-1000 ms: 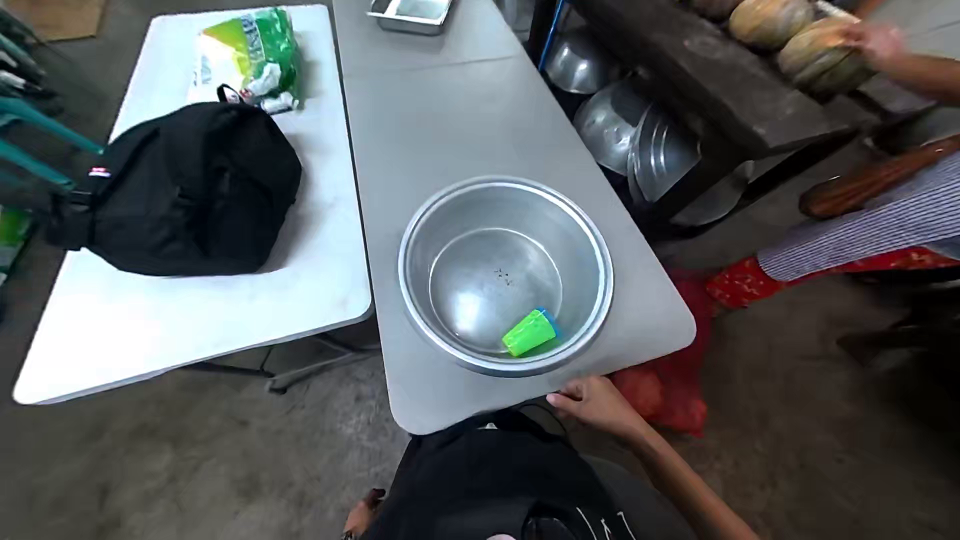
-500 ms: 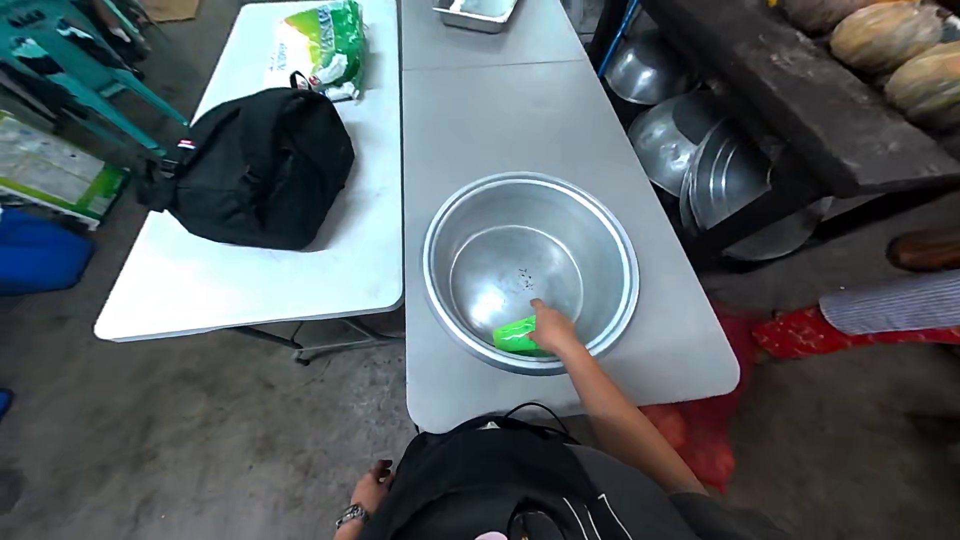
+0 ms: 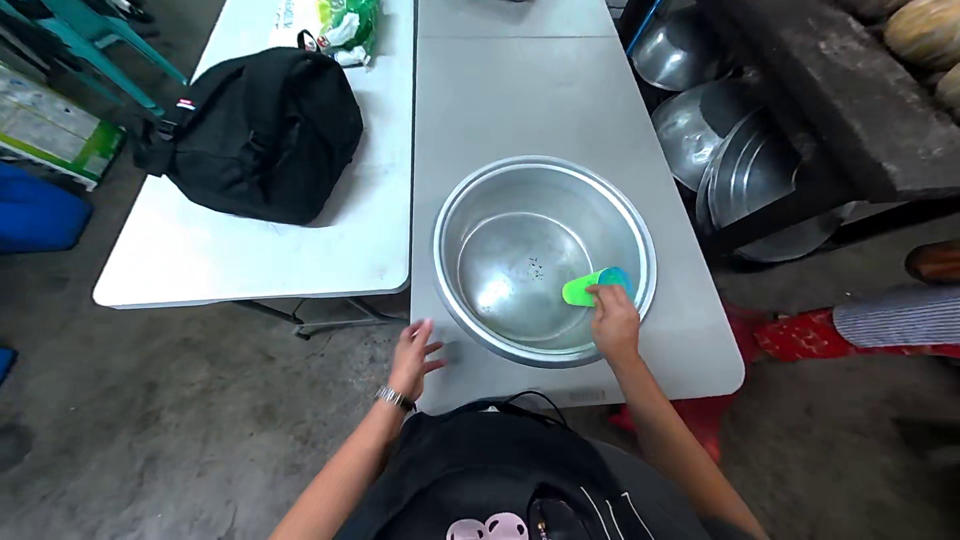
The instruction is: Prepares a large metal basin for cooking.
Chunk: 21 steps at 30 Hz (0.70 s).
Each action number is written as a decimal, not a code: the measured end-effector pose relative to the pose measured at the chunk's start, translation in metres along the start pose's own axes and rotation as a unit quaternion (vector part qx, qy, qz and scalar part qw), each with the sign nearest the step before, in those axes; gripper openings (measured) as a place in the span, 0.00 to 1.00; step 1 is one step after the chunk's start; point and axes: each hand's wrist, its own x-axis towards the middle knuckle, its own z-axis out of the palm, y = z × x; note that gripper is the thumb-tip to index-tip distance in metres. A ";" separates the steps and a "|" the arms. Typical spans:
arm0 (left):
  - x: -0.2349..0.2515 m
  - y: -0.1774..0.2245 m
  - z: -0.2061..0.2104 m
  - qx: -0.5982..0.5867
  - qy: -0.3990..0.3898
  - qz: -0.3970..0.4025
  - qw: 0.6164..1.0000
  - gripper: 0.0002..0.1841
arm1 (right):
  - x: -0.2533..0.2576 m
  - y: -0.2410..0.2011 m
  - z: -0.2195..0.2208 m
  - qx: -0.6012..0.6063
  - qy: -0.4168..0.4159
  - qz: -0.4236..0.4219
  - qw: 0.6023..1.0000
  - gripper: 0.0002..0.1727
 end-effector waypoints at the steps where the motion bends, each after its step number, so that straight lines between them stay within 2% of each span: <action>1: 0.006 0.012 0.022 -0.013 -0.039 -0.035 0.999 0.36 | -0.006 0.001 0.003 -0.025 0.002 -0.023 0.999 0.16; 2: 0.014 0.017 0.040 -0.019 -0.060 -0.064 0.996 0.38 | -0.010 -0.001 0.004 -0.035 0.002 -0.034 0.999 0.16; 3: 0.022 0.014 0.057 -0.017 -0.060 -0.078 0.995 0.36 | -0.014 -0.002 0.005 -0.041 0.003 -0.040 0.998 0.16; 6: 0.033 0.004 0.074 -0.063 -0.053 -0.082 0.993 0.25 | -0.025 -0.002 0.008 -0.074 0.069 -0.083 0.991 0.17; 9: 0.027 -0.003 0.062 -0.118 -0.083 -0.066 0.987 0.21 | -0.046 -0.008 0.006 -0.115 0.126 -0.088 0.981 0.18; 12: 0.023 -0.028 0.040 -0.142 -0.126 -0.037 0.981 0.20 | -0.074 -0.020 0.006 -0.134 0.153 -0.069 0.977 0.18; 17: 0.019 -0.078 0.012 -0.181 -0.131 -0.013 0.975 0.24 | -0.116 -0.029 0.012 -0.145 0.133 -0.083 0.977 0.20; 21: 0.016 -0.095 0.010 -0.198 -0.108 -0.024 0.974 0.24 | -0.128 -0.025 0.016 -0.156 0.124 -0.103 0.975 0.20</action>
